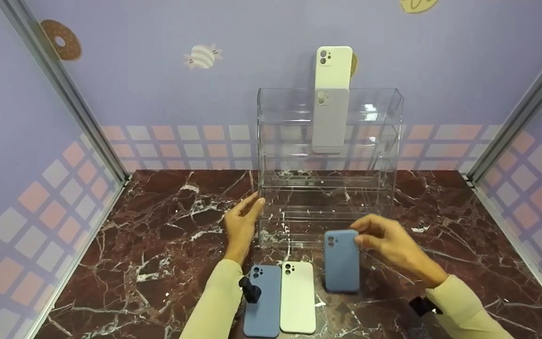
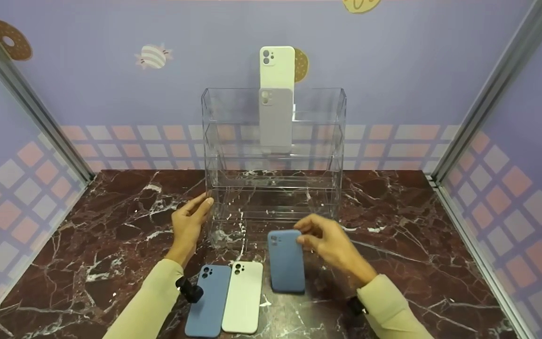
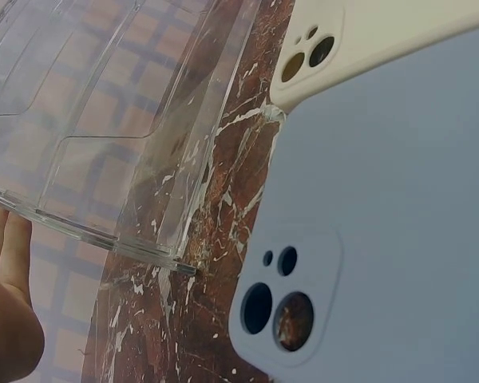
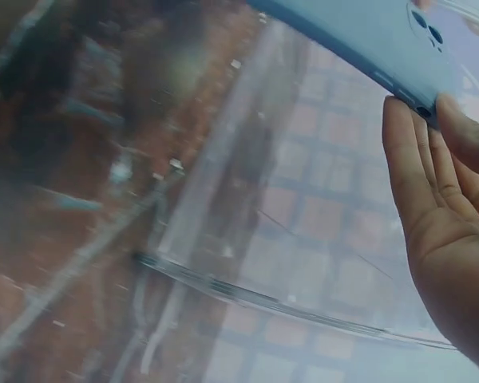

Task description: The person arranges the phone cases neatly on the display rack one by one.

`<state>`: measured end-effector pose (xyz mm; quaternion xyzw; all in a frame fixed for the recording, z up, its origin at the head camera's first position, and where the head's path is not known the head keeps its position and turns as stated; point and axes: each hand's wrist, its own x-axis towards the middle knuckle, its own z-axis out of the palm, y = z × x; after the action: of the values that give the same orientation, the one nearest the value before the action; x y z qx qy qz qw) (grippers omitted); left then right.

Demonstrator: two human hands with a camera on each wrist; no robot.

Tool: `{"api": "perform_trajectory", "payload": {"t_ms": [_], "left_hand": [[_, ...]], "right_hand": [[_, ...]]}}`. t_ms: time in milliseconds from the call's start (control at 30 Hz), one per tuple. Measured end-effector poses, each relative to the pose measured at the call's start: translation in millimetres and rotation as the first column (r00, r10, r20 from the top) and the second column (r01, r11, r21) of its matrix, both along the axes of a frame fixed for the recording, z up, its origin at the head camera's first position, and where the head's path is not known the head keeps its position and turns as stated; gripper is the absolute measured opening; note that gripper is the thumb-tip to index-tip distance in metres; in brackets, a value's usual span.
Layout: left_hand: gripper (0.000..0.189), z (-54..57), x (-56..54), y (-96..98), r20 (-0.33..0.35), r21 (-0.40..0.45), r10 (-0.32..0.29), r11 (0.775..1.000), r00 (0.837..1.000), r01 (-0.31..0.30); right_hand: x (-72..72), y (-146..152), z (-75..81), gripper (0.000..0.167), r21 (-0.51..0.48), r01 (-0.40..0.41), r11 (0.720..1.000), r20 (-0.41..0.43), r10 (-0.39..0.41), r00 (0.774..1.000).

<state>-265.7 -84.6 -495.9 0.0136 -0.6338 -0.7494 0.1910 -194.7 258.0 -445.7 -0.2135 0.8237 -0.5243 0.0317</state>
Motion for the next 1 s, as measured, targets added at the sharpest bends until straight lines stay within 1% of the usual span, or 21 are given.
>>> {"api": "perform_trajectory", "payload": {"t_ms": [100, 167, 233, 333, 500, 600, 700, 767, 833, 900, 933, 1000], "left_hand": [[0.031, -0.2, -0.4, 0.4, -0.005, -0.004, 0.002, 1.000, 1.000, -0.002], [0.031, -0.9, -0.3, 0.9, -0.004, -0.008, -0.001, 1.000, 1.000, 0.000], [0.032, -1.8, 0.2, 1.1, 0.005, -0.019, 0.004, 1.000, 1.000, -0.004], [0.032, -2.3, 0.9, 1.2, 0.015, -0.014, 0.012, 1.000, 1.000, -0.012], [0.033, -0.7, -0.4, 1.4, 0.027, -0.005, 0.036, 0.999, 0.999, -0.035], [0.033, 0.7, 0.2, 1.8, 0.039, -0.013, 0.042, 0.999, 0.998, -0.042], [0.032, 6.5, 3.8, 2.5, 0.046, -0.025, 0.039, 0.999, 0.998, -0.038], [0.032, 15.4, 9.8, 3.3, 0.040, -0.030, 0.032, 0.999, 0.999, -0.030], [0.032, 24.5, 16.2, 3.8, 0.030, -0.035, 0.026, 0.999, 0.999, -0.025], [0.032, 30.6, 20.8, 4.0, 0.023, -0.032, 0.024, 0.999, 0.999, -0.023], [0.032, 32.0, 22.0, 3.9, 0.024, -0.032, 0.024, 0.999, 0.999, -0.023], [0.032, 23.3, 16.8, 2.5, 0.021, -0.027, 0.025, 0.999, 0.999, -0.024]], "right_hand": [[-7.5, 0.5, 13.0, 0.024, -0.025, 0.031, 0.999, -0.050, -0.032, 0.998], [-11.9, 0.3, 21.9, 0.024, -0.036, 0.068, 0.997, -0.081, -0.071, 0.994], [-15.0, -0.4, 31.2, 0.024, -0.048, 0.100, 0.994, -0.095, -0.104, 0.990], [-20.0, -3.0, 45.2, 0.025, -0.067, 0.140, 0.988, -0.113, -0.147, 0.983], [-31.0, -8.2, 69.2, 0.024, -0.064, 0.177, 0.982, -0.178, -0.186, 0.966], [-38.2, -10.9, 81.4, 0.025, -0.080, 0.185, 0.980, -0.203, -0.197, 0.959], [-46.0, -13.5, 92.7, 0.025, -0.111, 0.187, 0.976, -0.219, -0.208, 0.953], [-50.9, -15.6, 100.4, 0.026, -0.139, 0.189, 0.972, -0.220, -0.217, 0.951], [-55.3, -18.1, 107.9, 0.026, -0.155, 0.203, 0.967, -0.233, -0.235, 0.944], [-59.2, -21.1, 115.0, 0.026, -0.176, 0.213, 0.961, -0.245, -0.253, 0.936], [-61.4, -22.8, 118.1, 0.026, -0.189, 0.216, 0.958, -0.253, -0.260, 0.932], [-66.5, -25.4, 122.5, 0.026, -0.214, 0.222, 0.951, -0.268, -0.276, 0.923]]}}
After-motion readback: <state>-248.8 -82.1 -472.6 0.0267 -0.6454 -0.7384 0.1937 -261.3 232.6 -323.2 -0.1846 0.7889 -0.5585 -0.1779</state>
